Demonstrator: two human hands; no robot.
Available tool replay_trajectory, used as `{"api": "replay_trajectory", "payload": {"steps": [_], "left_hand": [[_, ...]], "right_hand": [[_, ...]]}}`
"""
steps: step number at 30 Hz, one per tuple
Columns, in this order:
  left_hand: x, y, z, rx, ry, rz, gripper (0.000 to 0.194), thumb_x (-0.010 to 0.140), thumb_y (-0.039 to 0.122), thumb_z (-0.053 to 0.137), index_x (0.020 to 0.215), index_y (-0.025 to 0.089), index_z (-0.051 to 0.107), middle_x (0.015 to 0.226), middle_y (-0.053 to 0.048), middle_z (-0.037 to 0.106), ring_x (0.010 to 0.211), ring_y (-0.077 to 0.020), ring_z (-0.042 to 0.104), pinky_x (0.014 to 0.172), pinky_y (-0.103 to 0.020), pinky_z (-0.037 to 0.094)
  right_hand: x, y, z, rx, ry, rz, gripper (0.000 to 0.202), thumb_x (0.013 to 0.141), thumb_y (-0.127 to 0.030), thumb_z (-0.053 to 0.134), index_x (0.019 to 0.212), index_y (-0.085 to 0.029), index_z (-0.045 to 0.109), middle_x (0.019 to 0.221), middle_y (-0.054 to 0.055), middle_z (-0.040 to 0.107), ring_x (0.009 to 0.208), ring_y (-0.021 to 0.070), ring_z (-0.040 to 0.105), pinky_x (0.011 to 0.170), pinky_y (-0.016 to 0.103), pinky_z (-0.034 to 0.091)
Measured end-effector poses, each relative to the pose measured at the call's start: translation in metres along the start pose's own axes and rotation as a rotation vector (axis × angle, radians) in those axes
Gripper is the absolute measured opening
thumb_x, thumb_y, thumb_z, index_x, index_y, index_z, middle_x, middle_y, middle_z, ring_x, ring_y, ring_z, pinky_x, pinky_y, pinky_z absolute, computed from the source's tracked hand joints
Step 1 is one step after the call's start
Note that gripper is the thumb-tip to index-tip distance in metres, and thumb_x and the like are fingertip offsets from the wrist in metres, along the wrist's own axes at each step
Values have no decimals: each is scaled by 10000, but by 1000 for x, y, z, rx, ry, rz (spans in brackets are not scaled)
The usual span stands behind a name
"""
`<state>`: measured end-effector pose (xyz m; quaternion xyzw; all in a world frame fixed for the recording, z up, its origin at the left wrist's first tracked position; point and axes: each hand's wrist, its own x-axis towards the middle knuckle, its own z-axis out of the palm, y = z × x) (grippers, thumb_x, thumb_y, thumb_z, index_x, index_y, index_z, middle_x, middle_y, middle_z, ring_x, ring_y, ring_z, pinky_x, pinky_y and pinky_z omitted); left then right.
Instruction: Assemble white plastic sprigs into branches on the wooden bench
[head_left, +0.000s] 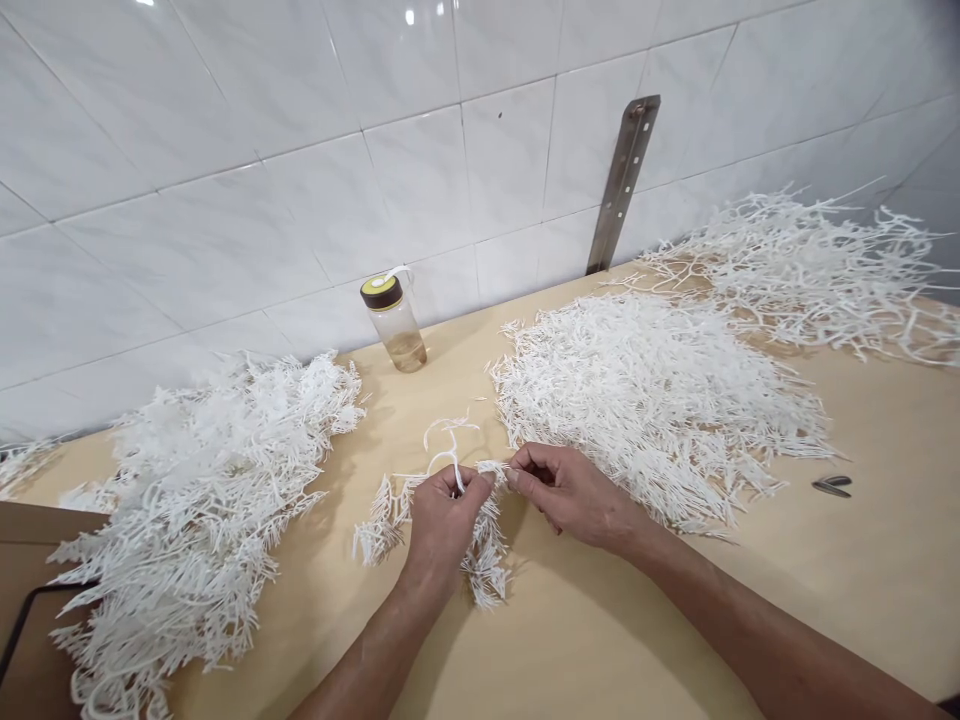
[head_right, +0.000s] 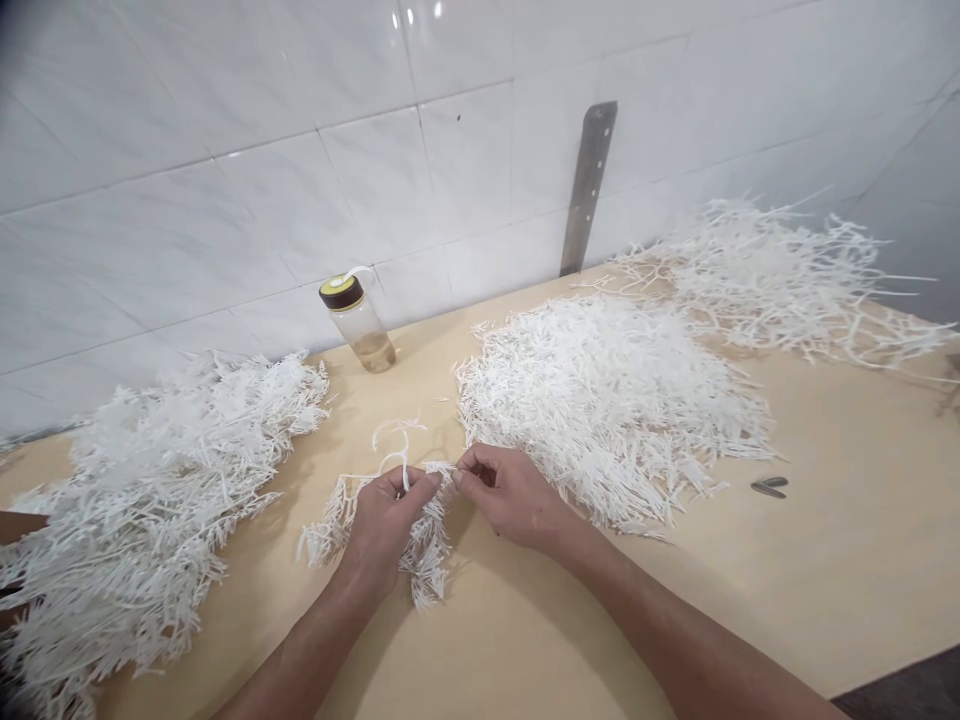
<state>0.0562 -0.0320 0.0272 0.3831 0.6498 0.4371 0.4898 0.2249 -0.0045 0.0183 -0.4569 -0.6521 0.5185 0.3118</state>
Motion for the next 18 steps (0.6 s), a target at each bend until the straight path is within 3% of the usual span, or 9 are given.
{"api": "replay_trajectory", "payload": {"steps": [8,18], "left_hand": [[-2,3,-1,-170,4,-99,368,638,462,803,630,160,593,453,86,346,399,-39,240,401,-188,173],[1,5,-7,-102,-62,-186,355,640,469,787,630,157,617,480,60,391,405,-53,283,396,-201,176]], "right_hand": [[-2,-2,4,-3,-19,23,185,891,-319,536,781,-182,594,631,-46,488,437,66,412,414,207,335],[4,12,14,124,13,72,169,911,-324,494,803,-202,538,580,-78,439,387,70,419,390,209,360]]}}
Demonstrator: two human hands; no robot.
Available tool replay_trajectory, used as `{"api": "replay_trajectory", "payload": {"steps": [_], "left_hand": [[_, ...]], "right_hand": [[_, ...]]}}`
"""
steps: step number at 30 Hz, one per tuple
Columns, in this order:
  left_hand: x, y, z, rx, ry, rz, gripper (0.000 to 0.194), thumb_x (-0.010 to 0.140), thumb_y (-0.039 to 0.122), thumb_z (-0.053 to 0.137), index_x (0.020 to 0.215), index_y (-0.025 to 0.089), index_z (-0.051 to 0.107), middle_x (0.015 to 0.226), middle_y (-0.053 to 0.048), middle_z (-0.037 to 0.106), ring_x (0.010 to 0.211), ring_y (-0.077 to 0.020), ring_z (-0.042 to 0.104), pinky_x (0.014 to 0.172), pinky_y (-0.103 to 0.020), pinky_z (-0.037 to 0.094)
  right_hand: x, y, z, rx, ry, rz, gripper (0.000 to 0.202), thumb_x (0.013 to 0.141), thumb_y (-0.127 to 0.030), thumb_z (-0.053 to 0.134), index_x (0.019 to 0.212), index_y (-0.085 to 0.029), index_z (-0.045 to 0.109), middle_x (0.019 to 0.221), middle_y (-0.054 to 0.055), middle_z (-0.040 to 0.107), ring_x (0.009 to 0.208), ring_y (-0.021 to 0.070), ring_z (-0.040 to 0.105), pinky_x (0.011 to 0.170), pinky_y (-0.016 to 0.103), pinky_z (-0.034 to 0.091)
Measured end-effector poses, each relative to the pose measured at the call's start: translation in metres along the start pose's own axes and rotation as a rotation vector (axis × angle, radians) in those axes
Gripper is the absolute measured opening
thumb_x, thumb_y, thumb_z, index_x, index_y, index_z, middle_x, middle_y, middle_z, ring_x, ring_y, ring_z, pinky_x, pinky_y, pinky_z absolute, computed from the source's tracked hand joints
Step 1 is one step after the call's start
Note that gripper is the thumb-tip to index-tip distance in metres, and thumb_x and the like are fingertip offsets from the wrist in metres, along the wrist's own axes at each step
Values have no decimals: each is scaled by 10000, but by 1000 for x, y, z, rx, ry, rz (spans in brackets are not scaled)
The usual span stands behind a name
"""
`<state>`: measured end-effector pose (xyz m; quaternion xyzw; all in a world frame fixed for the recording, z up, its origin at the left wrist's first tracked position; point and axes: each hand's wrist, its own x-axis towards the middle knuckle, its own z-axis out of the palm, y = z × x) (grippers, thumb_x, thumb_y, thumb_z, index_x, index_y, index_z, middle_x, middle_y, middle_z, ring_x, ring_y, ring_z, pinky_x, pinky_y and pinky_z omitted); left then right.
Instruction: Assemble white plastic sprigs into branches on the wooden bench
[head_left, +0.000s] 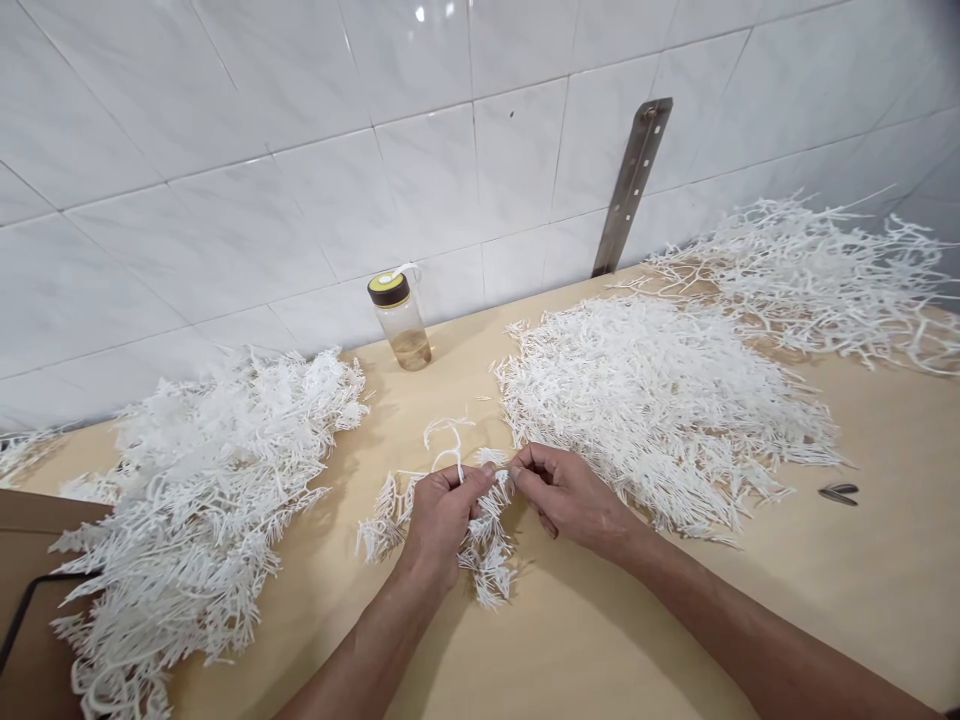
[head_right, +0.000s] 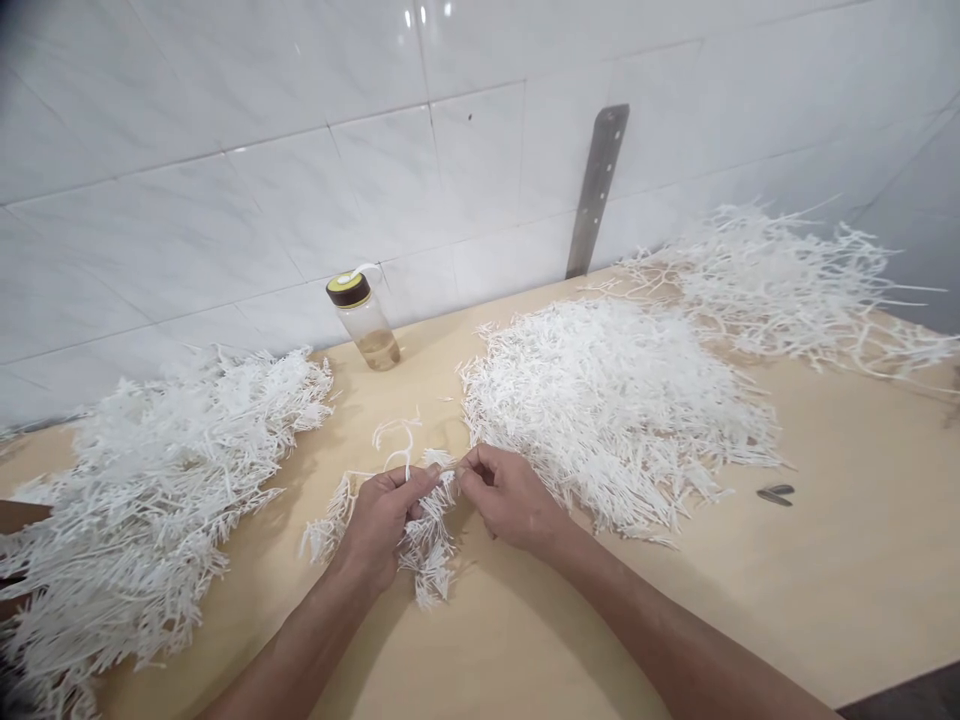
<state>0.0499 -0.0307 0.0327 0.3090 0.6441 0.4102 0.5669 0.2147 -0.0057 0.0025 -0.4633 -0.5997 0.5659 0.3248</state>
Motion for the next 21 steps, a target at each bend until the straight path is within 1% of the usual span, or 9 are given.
{"api": "replay_trajectory", "payload": {"steps": [3,5,8,12,17,21], "left_hand": [[1,1,-1,36,-24,-28,342,646,471,776,663,165,624,504,55,409,416,-61,273,402,-210,158],[1,1,-2,65,-43,-24,343,644,471,775,650,171,609,522,48,415,441,-70,285,412,-214,153],[1,2,-1,100,-63,23,347,634,454,781,608,172,581,546,41,397,509,-90,332,448,-215,188],[-2,4,-1,120,-84,96,344,662,426,751,570,167,545,563,40,385,554,-93,307,520,-228,242],[-3,3,1,169,-51,98,299,687,375,705,566,182,511,544,50,368,544,-99,295,527,-247,230],[-2,1,5,173,-12,110,287,684,373,700,567,184,517,531,54,382,521,-94,305,516,-249,237]], "right_hand": [[1,3,1,-46,19,-28,150,899,-301,506,796,-200,544,586,-77,444,395,65,410,396,204,337],[1,3,2,-77,43,-41,143,895,-283,498,784,-202,537,584,-76,441,407,66,406,410,204,330],[0,2,1,-123,63,-65,145,896,-267,477,775,-204,527,577,-74,436,433,76,408,438,211,324],[0,-1,2,-235,75,-119,136,879,-248,479,757,-203,519,585,-59,467,492,97,430,493,230,339],[2,-2,7,-447,165,-182,106,831,-190,490,728,-199,514,631,-25,545,580,128,466,557,259,351],[4,0,12,-495,235,-172,79,818,-182,499,744,-197,525,638,-17,559,593,135,488,559,256,368]]}}
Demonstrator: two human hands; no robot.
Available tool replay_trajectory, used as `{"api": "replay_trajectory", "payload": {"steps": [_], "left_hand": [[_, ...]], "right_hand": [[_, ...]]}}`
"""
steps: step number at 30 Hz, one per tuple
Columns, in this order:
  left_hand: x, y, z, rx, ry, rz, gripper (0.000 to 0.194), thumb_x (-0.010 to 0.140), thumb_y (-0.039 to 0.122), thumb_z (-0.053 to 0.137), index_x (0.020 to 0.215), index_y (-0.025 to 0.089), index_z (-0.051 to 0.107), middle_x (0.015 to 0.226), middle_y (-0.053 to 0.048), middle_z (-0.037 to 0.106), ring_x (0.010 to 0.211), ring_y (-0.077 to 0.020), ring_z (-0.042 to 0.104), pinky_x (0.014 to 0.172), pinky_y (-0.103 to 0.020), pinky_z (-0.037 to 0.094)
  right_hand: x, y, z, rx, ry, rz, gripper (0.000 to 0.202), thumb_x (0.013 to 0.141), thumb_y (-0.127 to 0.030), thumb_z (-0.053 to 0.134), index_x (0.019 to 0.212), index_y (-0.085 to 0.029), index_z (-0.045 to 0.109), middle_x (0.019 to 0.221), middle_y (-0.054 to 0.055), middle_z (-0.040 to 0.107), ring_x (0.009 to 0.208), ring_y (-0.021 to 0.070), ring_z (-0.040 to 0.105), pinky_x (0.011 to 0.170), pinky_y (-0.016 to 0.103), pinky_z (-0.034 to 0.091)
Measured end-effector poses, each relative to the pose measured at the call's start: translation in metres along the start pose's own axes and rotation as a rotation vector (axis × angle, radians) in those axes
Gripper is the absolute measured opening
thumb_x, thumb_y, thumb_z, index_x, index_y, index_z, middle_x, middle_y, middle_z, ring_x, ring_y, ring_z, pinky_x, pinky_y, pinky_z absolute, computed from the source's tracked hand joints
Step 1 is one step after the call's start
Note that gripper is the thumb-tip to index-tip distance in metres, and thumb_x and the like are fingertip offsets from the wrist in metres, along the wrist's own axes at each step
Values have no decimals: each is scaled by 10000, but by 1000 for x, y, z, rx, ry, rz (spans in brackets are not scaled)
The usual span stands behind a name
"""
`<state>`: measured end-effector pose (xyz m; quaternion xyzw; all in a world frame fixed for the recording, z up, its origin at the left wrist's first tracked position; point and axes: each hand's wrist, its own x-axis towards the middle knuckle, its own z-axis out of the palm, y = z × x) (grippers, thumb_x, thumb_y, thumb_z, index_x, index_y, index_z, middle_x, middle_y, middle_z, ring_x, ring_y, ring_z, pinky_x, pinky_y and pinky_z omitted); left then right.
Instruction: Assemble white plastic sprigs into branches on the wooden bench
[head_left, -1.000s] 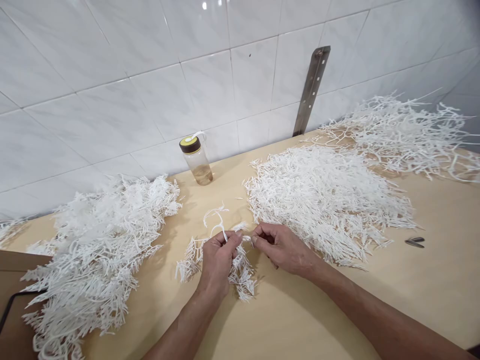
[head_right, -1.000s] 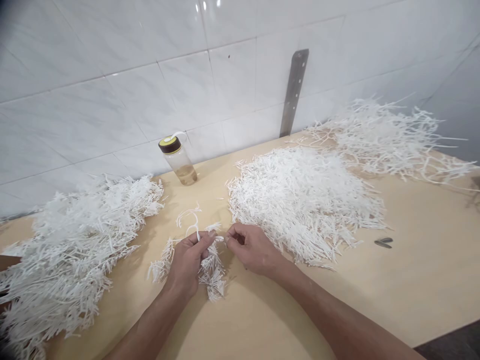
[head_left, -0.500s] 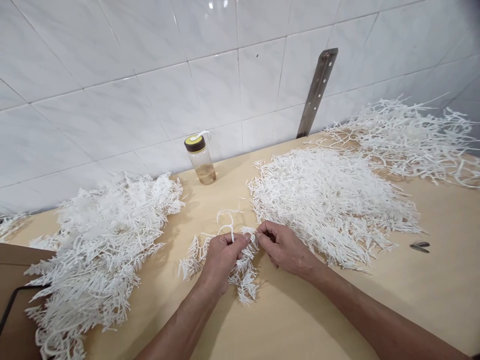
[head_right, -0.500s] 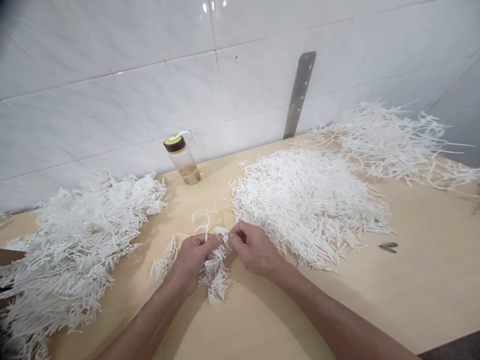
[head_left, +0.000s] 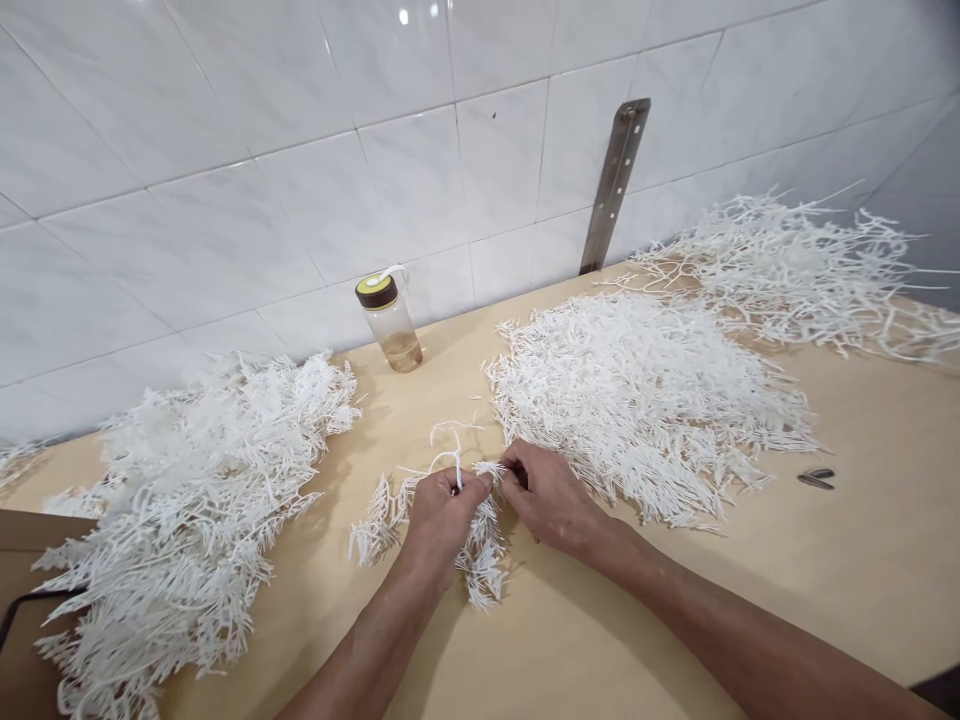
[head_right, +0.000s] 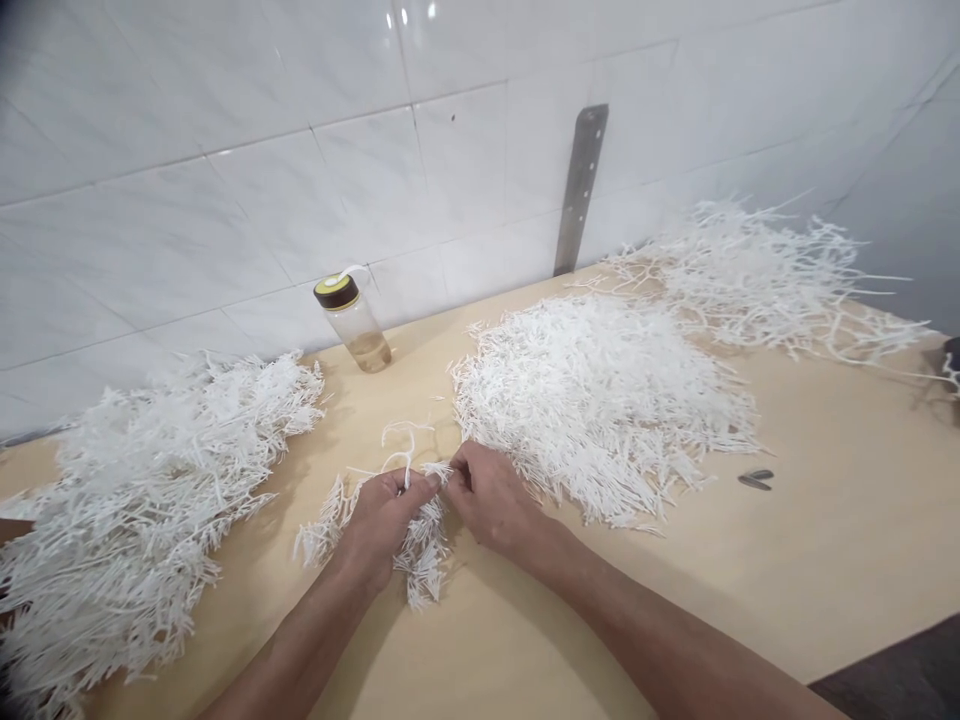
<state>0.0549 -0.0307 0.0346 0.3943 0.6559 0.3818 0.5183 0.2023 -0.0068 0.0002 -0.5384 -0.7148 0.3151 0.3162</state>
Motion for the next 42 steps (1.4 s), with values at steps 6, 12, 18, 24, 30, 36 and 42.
{"api": "replay_trajectory", "payload": {"steps": [6,12,18,24,30,36,42], "left_hand": [[0,-5,-1,-89,6,12,317,642,386,753,571,176,526,516,53,422,499,-84,352,487,-221,273],[-5,-3,-8,-269,-59,-151,376,567,435,827,615,181,554,497,59,439,408,-79,391,387,-202,293],[-4,-3,-11,-296,-55,-172,405,552,467,854,684,167,616,497,71,414,392,-74,394,365,-197,314],[-5,-1,-12,-297,-50,-180,401,540,461,854,676,166,620,484,66,431,400,-81,408,365,-199,319],[-7,1,-11,-306,-74,-161,407,542,464,853,639,164,596,463,71,402,381,-70,368,362,-196,270],[-5,-3,-11,-290,-67,-134,387,572,446,848,648,157,603,484,61,427,403,-73,380,390,-204,273],[-5,-6,-10,-238,-60,-109,405,577,483,837,642,158,605,486,66,412,391,-65,353,399,-204,245]], "right_hand": [[0,2,0,34,4,101,76,842,-186,478,781,-199,522,651,-11,556,540,127,532,467,223,387],[4,15,-11,367,-74,164,155,930,-316,446,870,-199,527,497,-78,502,330,110,498,390,227,411],[-1,6,-13,494,-101,83,284,926,-442,523,914,-173,611,508,-74,509,355,99,502,398,220,433],[-6,0,-9,474,-128,80,270,903,-431,555,944,-180,644,550,-60,524,371,103,501,377,228,427],[-7,-1,-9,399,33,45,198,878,-383,581,875,-194,641,614,-27,563,416,90,461,393,220,391],[-7,-5,-7,376,-8,29,199,863,-378,588,844,-197,667,641,-10,594,470,111,485,423,233,382],[-7,-5,-7,293,-1,-5,153,856,-306,563,781,-198,640,639,-8,595,565,133,523,513,245,396]]}}
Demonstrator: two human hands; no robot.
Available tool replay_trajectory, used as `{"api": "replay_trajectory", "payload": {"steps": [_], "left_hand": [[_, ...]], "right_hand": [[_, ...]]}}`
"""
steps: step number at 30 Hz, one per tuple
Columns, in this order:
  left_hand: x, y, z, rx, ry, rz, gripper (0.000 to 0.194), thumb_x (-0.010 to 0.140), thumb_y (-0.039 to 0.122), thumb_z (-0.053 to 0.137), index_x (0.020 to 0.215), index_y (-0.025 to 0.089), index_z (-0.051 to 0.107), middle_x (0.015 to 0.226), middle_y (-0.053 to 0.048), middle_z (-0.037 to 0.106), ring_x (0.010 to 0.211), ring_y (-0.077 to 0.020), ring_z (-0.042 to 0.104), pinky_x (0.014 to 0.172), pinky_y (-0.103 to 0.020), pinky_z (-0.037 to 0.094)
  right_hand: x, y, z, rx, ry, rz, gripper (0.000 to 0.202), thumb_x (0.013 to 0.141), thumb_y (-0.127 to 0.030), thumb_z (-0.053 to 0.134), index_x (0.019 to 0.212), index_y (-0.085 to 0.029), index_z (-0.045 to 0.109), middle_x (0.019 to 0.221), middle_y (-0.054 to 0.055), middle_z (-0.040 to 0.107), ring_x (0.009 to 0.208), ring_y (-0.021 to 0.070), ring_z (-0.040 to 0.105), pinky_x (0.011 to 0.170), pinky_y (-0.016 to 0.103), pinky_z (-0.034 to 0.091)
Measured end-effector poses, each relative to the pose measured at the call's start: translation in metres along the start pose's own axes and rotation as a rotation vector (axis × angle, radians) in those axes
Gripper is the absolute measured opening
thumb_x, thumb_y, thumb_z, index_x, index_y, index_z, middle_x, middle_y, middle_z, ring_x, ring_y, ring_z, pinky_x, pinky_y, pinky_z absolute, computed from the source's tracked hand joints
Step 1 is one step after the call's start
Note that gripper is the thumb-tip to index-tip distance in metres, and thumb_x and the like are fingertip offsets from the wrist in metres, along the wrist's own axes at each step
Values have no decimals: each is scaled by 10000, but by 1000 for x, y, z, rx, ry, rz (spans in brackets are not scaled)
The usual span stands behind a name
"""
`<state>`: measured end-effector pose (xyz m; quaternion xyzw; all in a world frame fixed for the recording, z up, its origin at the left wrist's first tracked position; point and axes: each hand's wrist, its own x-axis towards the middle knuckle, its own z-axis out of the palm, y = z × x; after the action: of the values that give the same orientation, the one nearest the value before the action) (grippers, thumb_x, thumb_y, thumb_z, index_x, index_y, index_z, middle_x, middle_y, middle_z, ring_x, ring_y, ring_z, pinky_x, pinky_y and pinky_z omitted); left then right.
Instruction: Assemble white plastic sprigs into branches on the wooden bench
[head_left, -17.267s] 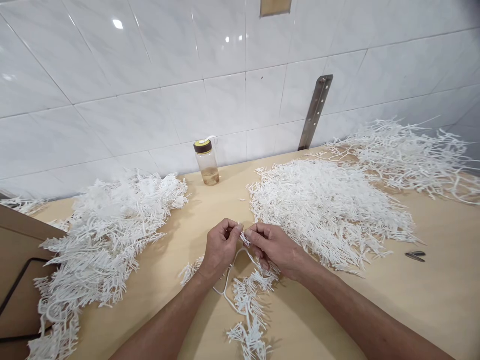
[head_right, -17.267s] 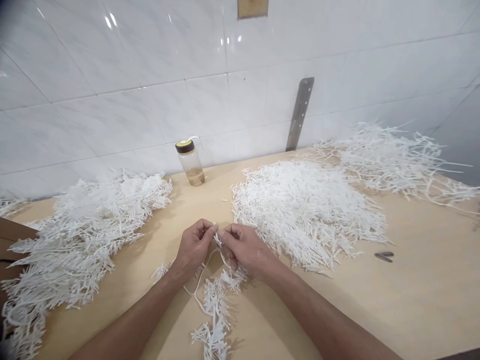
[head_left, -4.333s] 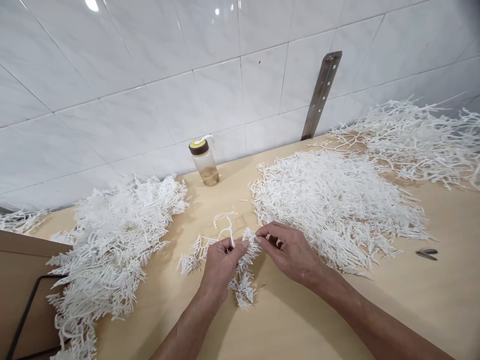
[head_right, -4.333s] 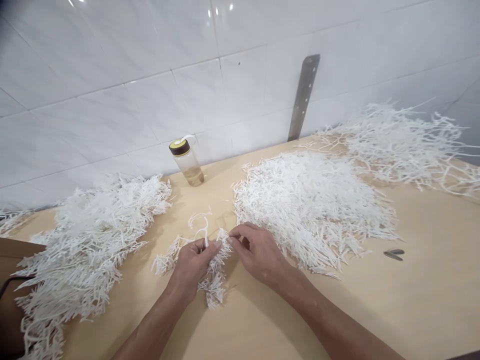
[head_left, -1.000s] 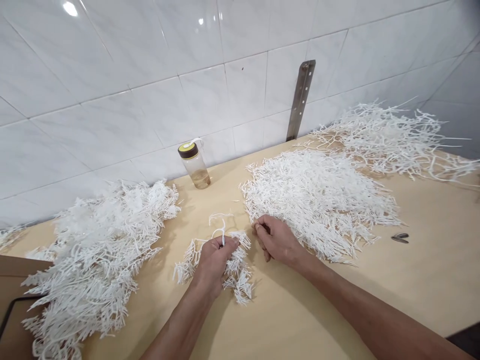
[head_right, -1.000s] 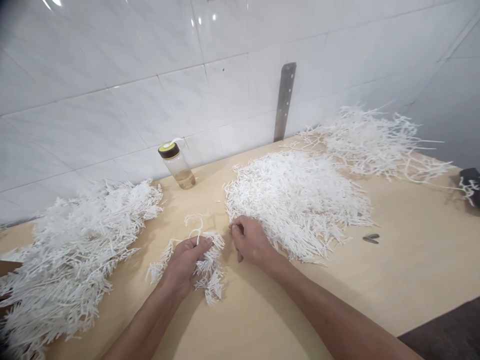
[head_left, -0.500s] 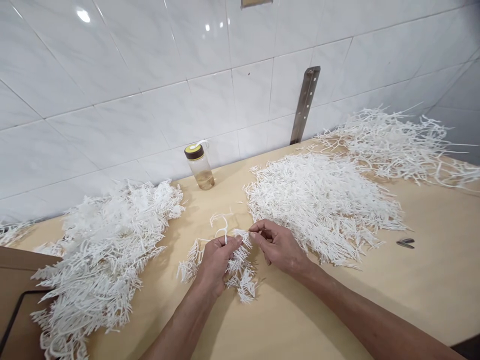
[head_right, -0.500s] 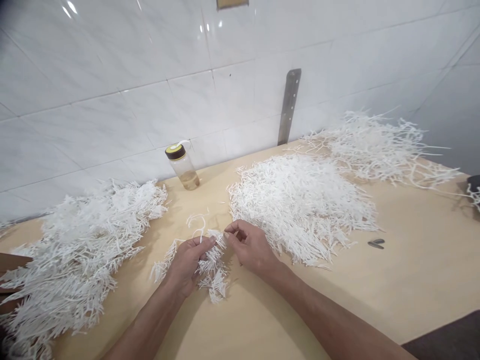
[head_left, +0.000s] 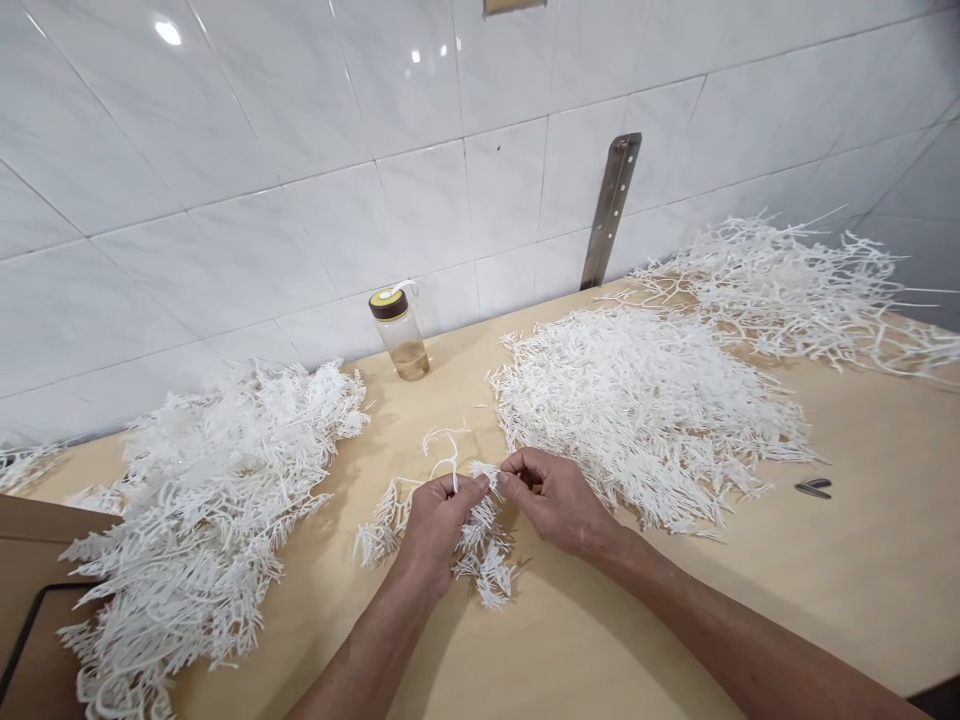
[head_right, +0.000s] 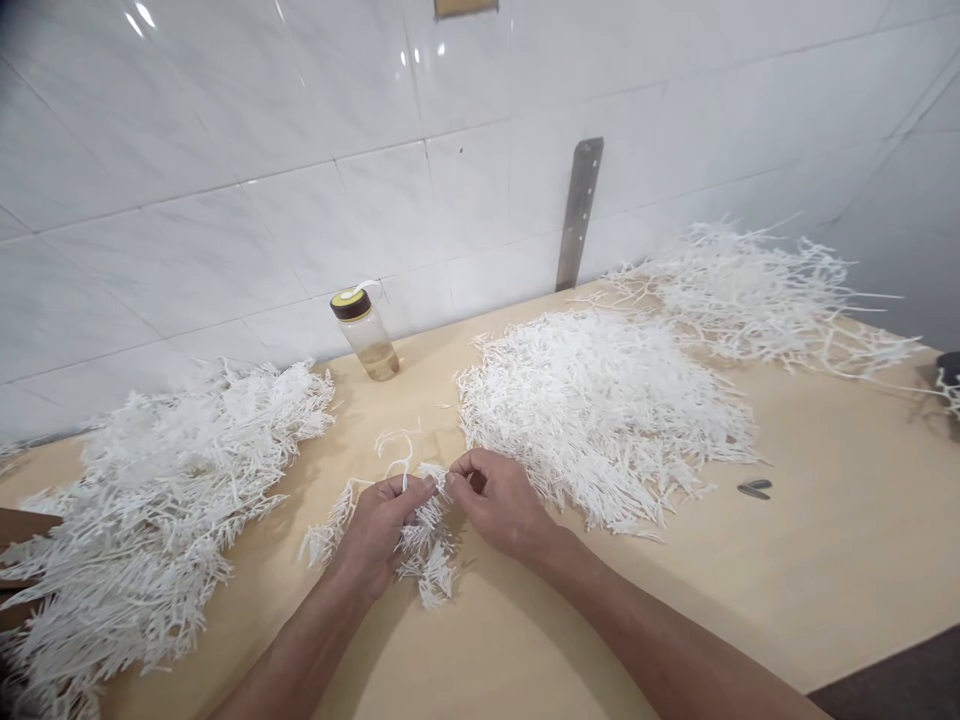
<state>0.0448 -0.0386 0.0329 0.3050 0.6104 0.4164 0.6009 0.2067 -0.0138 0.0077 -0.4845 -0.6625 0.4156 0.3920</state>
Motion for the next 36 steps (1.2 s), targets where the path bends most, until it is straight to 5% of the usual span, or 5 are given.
{"api": "replay_trajectory", "payload": {"steps": [8,15,25,29,36], "left_hand": [[4,-8,3,120,2,93,349,626,447,790,588,165,589,516,29,485,459,-93,405,455,-221,289],[1,-6,1,-28,-73,84,379,622,449,817,615,169,563,532,40,472,467,-82,394,461,-208,297],[3,-4,-6,-99,-111,36,453,617,490,828,615,194,485,526,71,380,410,-63,325,369,-192,220],[6,-3,-10,-110,-150,0,452,620,468,836,592,185,484,502,77,368,397,-55,321,384,-197,261],[9,1,-17,-33,-191,-31,430,604,457,847,582,161,535,485,68,397,383,-43,318,379,-215,158]], "right_hand": [[4,11,8,-299,33,-76,104,799,-161,522,715,-214,490,644,-8,558,590,140,501,538,262,374],[10,14,1,34,2,199,98,834,-276,550,786,-223,484,541,-76,496,324,102,484,330,226,376],[3,12,-15,367,-34,94,235,867,-394,655,849,-209,511,520,-89,520,343,77,452,370,222,409],[1,9,-14,383,-109,80,262,876,-402,649,1020,-192,589,582,-68,546,385,90,485,384,235,436],[-4,5,-12,344,-218,102,296,909,-468,593,929,-179,656,507,-64,509,380,89,486,406,222,427]]}}
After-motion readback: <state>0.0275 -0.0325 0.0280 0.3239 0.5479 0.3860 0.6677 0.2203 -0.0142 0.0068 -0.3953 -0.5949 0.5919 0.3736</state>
